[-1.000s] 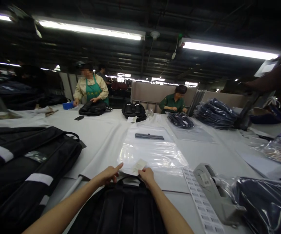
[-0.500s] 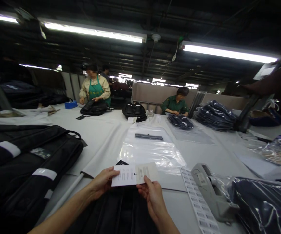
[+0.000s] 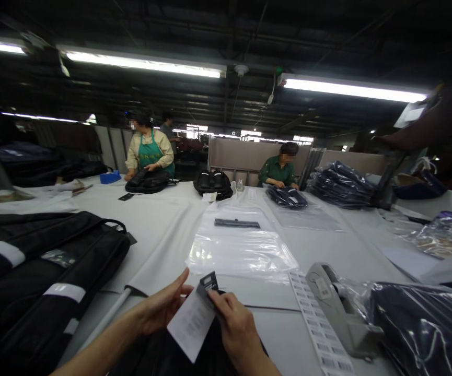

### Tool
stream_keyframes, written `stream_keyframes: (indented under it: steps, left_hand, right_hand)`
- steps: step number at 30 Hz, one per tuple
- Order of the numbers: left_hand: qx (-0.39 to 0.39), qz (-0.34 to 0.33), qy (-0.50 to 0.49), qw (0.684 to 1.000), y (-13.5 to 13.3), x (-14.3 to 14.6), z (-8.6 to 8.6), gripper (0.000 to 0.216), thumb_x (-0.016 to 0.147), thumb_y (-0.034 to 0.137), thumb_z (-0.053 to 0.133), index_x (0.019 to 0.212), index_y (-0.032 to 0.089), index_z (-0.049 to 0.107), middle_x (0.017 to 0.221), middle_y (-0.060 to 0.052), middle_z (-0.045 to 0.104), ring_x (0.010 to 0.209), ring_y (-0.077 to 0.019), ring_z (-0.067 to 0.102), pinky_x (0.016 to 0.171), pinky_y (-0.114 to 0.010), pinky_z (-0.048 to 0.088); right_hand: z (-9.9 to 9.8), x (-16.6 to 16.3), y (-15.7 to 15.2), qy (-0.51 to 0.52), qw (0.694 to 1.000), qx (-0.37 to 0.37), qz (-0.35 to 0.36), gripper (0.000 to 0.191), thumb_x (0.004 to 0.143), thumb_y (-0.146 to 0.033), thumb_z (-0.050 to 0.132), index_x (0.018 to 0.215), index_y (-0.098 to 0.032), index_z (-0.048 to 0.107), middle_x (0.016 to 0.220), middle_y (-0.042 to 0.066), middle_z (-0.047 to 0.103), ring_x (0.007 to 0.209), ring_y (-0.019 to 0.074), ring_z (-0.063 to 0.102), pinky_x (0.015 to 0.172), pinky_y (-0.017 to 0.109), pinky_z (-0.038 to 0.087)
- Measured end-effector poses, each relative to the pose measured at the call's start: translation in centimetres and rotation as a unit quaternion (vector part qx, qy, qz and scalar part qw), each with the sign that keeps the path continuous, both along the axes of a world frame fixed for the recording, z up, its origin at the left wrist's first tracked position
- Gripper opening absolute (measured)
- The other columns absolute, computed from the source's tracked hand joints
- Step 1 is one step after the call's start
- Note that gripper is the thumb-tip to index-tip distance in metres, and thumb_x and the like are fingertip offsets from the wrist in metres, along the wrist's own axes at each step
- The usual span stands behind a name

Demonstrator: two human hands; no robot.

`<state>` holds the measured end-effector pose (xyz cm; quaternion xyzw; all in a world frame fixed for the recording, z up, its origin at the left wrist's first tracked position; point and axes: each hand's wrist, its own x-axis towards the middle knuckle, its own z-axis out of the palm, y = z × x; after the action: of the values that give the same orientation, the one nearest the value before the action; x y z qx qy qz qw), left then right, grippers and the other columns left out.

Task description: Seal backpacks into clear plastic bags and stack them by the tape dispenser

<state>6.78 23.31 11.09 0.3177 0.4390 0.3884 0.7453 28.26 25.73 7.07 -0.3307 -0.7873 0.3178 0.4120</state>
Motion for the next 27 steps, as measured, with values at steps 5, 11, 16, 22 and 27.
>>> stream_keyframes:
  steps: [5, 11, 16, 22, 27]
  left_hand:
    - [0.097, 0.027, 0.01, 0.995, -0.5, 1.1, -1.4, 0.036, 0.056, 0.023, 0.079, 0.085, 0.009, 0.063, 0.076, -0.007, 0.066, 0.066, -0.0164, 0.06, 0.065, -0.026, 0.046]
    - [0.175, -0.032, 0.118, 0.977, 0.5, 1.6, -1.7, 0.038, 0.071, 0.042, 0.066, 0.093, 0.012, 0.059, 0.083, -0.009, 0.065, 0.072, -0.0196, 0.061, 0.067, -0.03, 0.047]
    - [0.269, 0.027, 0.341, 0.9, 3.2, -0.6, -1.1, 0.047, 0.075, 0.036, 0.056, 0.117, 0.016, 0.051, 0.121, -0.013, 0.053, 0.112, -0.0264, 0.048, 0.094, -0.039, 0.037]
    - [0.261, -0.106, 0.376, 0.883, 5.8, -1.7, -2.3, 0.046, 0.053, 0.021, 0.07, 0.099, 0.017, 0.066, 0.081, -0.003, 0.067, 0.073, -0.0226, 0.061, 0.068, -0.03, 0.047]
    - [0.299, -0.03, 0.443, 0.844, 3.8, 0.0, -1.6, 0.006, 0.064, 0.023, 0.063, 0.068, 0.019, 0.066, 0.076, -0.006, 0.064, 0.084, -0.0272, 0.058, 0.077, -0.033, 0.041]
  right_hand:
    - [-1.8, 0.4, -1.3, 0.018, 0.999, -0.035, 0.006, 0.038, 0.084, -0.029, 0.051, 0.122, -0.027, 0.058, 0.129, 0.009, 0.054, 0.118, 0.026, 0.051, 0.101, 0.041, 0.039]
    - [-0.4, -0.9, -1.5, 0.215, 0.849, -0.481, 0.031, 0.056, 0.073, -0.047, 0.067, 0.114, -0.009, 0.06, 0.085, 0.014, 0.071, 0.077, 0.0275, 0.068, 0.068, 0.038, 0.054]
    - [0.0, -0.4, -0.9, 0.3, 0.795, -0.525, 0.047, 0.041, 0.063, -0.04, 0.077, 0.09, -0.01, 0.07, 0.076, 0.009, 0.072, 0.068, 0.0205, 0.067, 0.063, 0.028, 0.052]
    - [-0.6, 0.8, -0.4, 0.283, 0.776, -0.564, 0.022, 0.03, 0.063, -0.034, 0.078, 0.083, -0.012, 0.07, 0.069, 0.006, 0.07, 0.056, 0.0129, 0.061, 0.051, 0.02, 0.046]
    - [-0.5, 1.0, -0.9, 0.355, 0.698, -0.621, -0.042, 0.024, 0.057, -0.025, 0.081, 0.076, -0.016, 0.069, 0.062, -0.001, 0.066, 0.051, 0.0093, 0.056, 0.047, 0.017, 0.044]
